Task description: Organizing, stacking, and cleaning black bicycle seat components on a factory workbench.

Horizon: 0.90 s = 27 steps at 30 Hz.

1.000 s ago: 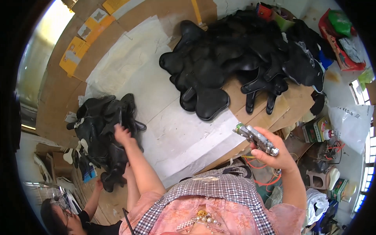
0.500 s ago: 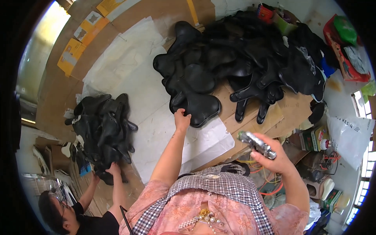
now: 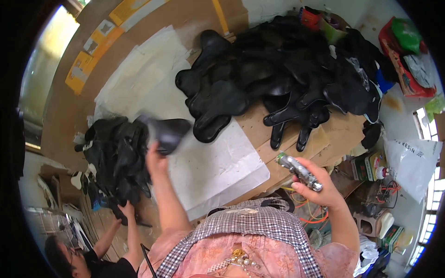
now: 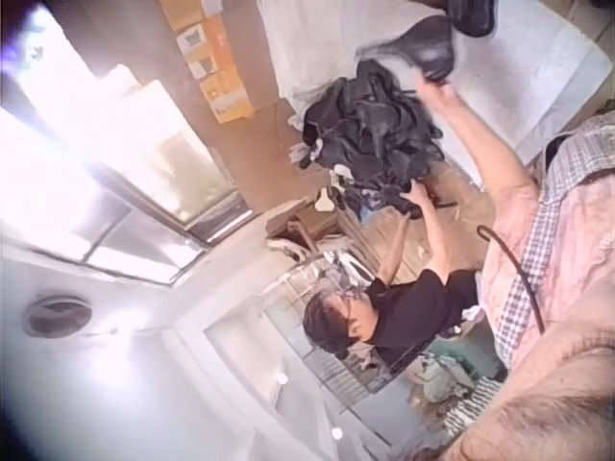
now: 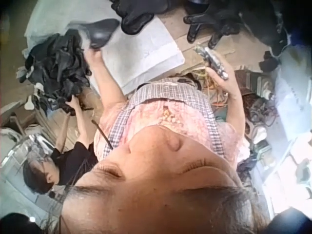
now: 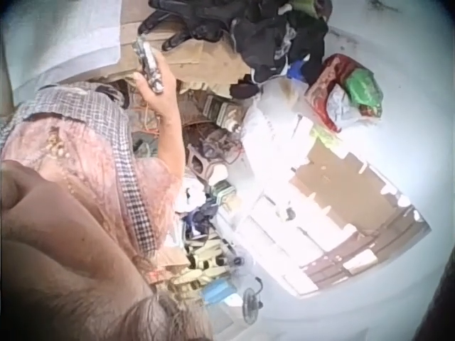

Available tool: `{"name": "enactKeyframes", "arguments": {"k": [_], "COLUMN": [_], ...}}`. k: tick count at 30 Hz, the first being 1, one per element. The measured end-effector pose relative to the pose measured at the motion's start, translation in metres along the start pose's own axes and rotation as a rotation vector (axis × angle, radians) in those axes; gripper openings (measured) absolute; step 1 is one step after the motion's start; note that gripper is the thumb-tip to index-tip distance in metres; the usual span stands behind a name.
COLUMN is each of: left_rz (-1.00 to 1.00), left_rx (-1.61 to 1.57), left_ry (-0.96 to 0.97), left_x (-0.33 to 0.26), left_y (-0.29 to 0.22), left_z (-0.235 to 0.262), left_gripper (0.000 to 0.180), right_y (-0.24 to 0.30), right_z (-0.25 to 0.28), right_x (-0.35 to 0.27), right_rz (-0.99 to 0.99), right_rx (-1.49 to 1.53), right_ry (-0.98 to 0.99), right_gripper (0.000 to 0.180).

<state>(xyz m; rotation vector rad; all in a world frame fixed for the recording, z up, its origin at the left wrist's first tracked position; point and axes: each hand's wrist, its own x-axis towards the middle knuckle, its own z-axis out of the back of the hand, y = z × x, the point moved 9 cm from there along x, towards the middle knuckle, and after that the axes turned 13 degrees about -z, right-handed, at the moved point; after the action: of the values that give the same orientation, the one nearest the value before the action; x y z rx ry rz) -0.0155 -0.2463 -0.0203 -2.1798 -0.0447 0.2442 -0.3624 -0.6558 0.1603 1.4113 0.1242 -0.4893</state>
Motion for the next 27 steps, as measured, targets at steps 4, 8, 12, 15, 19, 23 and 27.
{"name": "enactKeyframes", "arguments": {"k": [4,8,12,15,19,23,27], "left_rz": [-0.257,-0.155,-0.03,0.032,0.018,0.164,0.304], "left_rx": [-0.258,0.558,0.983,1.134,1.106,0.951,0.65], "left_ry": [-0.48,-0.008,0.004,0.012,0.088,0.037,0.093], "left_x": [0.015,0.055,0.119,0.124,0.099,0.079,0.06], "left_y": [-0.054,0.06,0.118,0.139,0.156,0.147,0.136], "left_z": [0.028,-0.047,-0.038,-0.065,-0.105,-0.095,-0.103], "left_gripper": [0.065,0.071,0.084,0.079,0.07,0.057,0.039], "right_y": [-0.009,-0.023,-0.04,-0.068,-0.088,-0.021,0.007], "right_z": [0.001,0.01,-0.019,-0.057,-0.109,-0.138,-0.19], "right_x": [0.013,0.028,0.075,0.117,0.172,0.214,0.276], "right_rz": [0.015,-0.052,0.098,0.171,0.168,0.556,0.782], "right_rx": [-0.01,0.121,-0.004,-0.228,-0.671,-0.593,-1.03], "right_ry": [0.022,0.015,0.161,0.102,0.116,0.094,-0.097], "right_gripper": [0.056,0.054,0.056,0.058,0.07,0.069,0.054]}}
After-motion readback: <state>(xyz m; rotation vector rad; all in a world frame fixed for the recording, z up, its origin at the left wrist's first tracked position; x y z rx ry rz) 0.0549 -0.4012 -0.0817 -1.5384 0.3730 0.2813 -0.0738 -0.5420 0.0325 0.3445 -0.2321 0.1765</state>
